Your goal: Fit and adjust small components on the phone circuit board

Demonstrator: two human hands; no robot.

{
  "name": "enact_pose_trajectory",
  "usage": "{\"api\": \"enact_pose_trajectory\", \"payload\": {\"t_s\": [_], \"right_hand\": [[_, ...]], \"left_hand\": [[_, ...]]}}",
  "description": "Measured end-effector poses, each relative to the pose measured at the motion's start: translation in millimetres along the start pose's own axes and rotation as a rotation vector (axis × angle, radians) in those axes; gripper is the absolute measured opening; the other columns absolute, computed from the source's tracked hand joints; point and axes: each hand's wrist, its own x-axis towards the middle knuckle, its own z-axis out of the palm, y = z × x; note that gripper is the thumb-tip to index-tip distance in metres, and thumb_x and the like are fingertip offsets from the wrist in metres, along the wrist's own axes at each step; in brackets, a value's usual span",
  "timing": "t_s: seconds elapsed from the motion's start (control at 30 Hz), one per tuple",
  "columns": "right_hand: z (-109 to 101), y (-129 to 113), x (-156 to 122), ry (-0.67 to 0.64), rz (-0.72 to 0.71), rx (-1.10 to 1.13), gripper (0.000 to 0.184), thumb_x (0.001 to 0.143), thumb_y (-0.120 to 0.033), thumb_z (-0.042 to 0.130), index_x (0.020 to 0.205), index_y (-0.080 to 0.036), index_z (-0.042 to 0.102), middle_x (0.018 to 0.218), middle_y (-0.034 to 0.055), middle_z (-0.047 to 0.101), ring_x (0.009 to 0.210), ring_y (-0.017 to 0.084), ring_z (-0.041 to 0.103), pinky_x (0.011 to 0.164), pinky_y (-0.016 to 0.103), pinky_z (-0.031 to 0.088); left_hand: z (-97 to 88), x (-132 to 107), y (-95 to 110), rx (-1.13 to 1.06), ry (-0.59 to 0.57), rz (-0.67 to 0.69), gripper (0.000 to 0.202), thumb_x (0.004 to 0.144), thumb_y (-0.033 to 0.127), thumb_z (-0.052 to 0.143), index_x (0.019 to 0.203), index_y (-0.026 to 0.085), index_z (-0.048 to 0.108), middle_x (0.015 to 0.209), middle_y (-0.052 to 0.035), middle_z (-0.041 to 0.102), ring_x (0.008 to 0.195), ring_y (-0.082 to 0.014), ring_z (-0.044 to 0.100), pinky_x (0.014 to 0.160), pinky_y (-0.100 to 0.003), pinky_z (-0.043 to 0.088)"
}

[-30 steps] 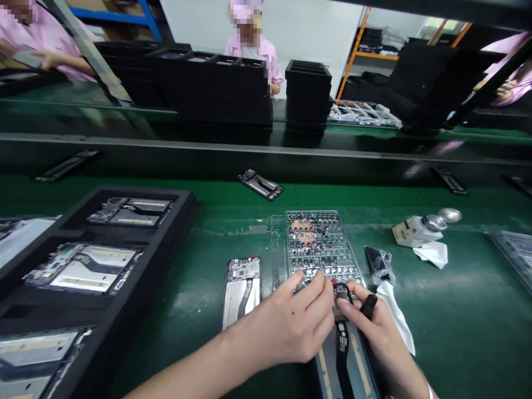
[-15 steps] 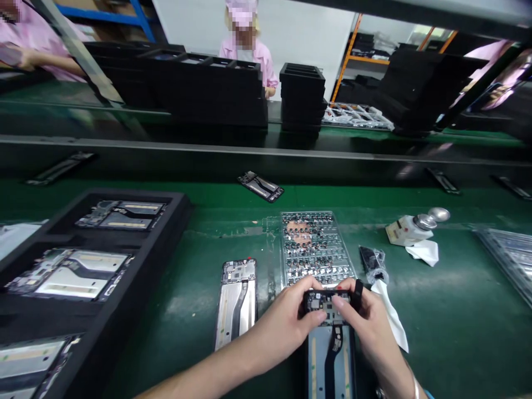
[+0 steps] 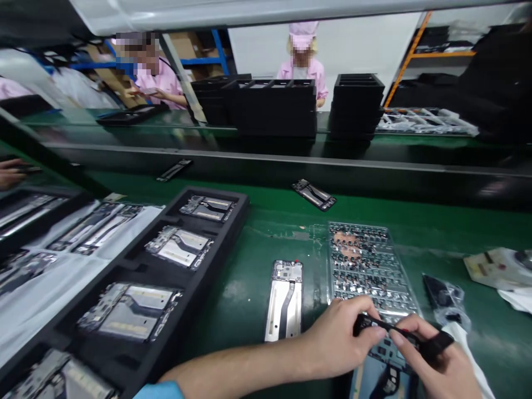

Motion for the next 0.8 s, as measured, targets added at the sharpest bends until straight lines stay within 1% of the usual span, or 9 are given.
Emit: {"api": "enact_pose_trajectory", "payload": {"t_s": [0.23, 0.3, 0.37, 0.47, 0.53, 0.6, 0.67, 0.73, 0.8], "right_hand": [[8, -3, -4, 0.022, 0.031, 0.109, 0.025, 0.068, -0.042, 0.065, 0.060, -0.020, 0.054, 0.057, -0.0017, 0.048, 0.057, 0.013, 0.044, 0.052, 0.021, 0.035], [7, -6, -2, 0.006, 0.085, 0.220, 0.027, 0.070, -0.043, 0.064, 0.060, -0.020, 0.052, 0.054, -0.0021, 0.046, 0.052, 0.013, 0.042, 0.048, 0.021, 0.033], [6, -9, -1, -0.001, 0.177, 0.381, 0.028, 0.071, -0.044, 0.062, 0.062, -0.021, 0.048, 0.050, -0.0040, 0.043, 0.044, 0.011, 0.037, 0.041, 0.020, 0.030], [5, -13, 1, 0.015, 0.294, 0.594, 0.029, 0.072, -0.045, 0.062, 0.069, -0.023, 0.044, 0.047, -0.0070, 0.037, 0.038, 0.008, 0.033, 0.035, 0.017, 0.028], [3, -15, 0, 0.029, 0.317, 0.683, 0.026, 0.073, -0.044, 0.062, 0.074, -0.023, 0.046, 0.049, -0.0071, 0.039, 0.037, 0.008, 0.035, 0.033, 0.016, 0.028], [1, -14, -1, 0.041, 0.292, 0.739, 0.024, 0.076, -0.045, 0.058, 0.083, -0.023, 0.051, 0.053, -0.0057, 0.045, 0.037, 0.008, 0.038, 0.032, 0.016, 0.030], [-2, -12, -3, 0.080, 0.213, 0.737, 0.030, 0.078, -0.045, 0.056, 0.099, -0.024, 0.054, 0.061, -0.0031, 0.053, 0.042, 0.009, 0.043, 0.036, 0.018, 0.035], [-5, -9, -6, 0.106, 0.124, 0.667, 0.035, 0.077, -0.041, 0.059, 0.107, -0.023, 0.055, 0.070, -0.0004, 0.057, 0.052, 0.011, 0.051, 0.047, 0.020, 0.042], [-5, -7, -8, 0.088, 0.097, 0.588, 0.030, 0.075, -0.037, 0.063, 0.102, -0.021, 0.060, 0.068, -0.0002, 0.056, 0.056, 0.011, 0.053, 0.051, 0.020, 0.043]], "left_hand": [[-4.3, 2, -1, 0.071, 0.030, -0.001, 0.010, 0.077, 0.024, 0.056, 0.083, 0.017, 0.060, 0.059, 0.0033, 0.048, 0.055, -0.0114, 0.044, 0.052, -0.021, 0.031], [-3.7, 2, 0, 0.057, 0.034, -0.027, 0.021, 0.079, 0.031, 0.057, 0.096, 0.020, 0.058, 0.070, 0.0010, 0.058, 0.064, -0.0146, 0.053, 0.057, -0.023, 0.038], [-0.1, -1, -1, 0.103, 0.070, -0.028, 0.048, 0.074, 0.041, 0.062, 0.116, 0.023, 0.048, 0.095, -0.0041, 0.063, 0.084, -0.0210, 0.058, 0.072, -0.030, 0.045], [8.5, -7, -7, 0.353, 0.040, 0.093, 0.090, 0.059, 0.047, 0.074, 0.135, 0.028, 0.029, 0.136, -0.0133, 0.040, 0.118, -0.0361, 0.042, 0.092, -0.051, 0.038], [12.1, -11, -11, 0.524, 0.010, 0.212, 0.089, 0.064, 0.033, 0.072, 0.138, 0.034, 0.024, 0.145, -0.0141, 0.023, 0.125, -0.0412, 0.031, 0.094, -0.060, 0.033], [11.1, -13, -11, 0.554, 0.007, 0.299, 0.082, 0.066, 0.015, 0.063, 0.136, 0.039, 0.027, 0.147, -0.0117, 0.018, 0.127, -0.0408, 0.028, 0.094, -0.060, 0.032], [6.3, -10, -8, 0.346, -0.048, 0.322, 0.079, 0.064, 0.011, 0.057, 0.134, 0.038, 0.034, 0.145, -0.0092, 0.024, 0.126, -0.0373, 0.033, 0.096, -0.055, 0.034], [0.6, -5, -3, -0.091, -0.224, 0.257, 0.074, 0.064, 0.020, 0.056, 0.133, 0.033, 0.036, 0.137, -0.0100, 0.037, 0.116, -0.0336, 0.047, 0.090, -0.048, 0.043], [-3.2, -1, -1, -0.572, -0.417, 0.098, 0.073, 0.064, 0.035, 0.054, 0.134, 0.023, 0.036, 0.122, -0.0130, 0.052, 0.097, -0.0314, 0.059, 0.076, -0.043, 0.050]]}}
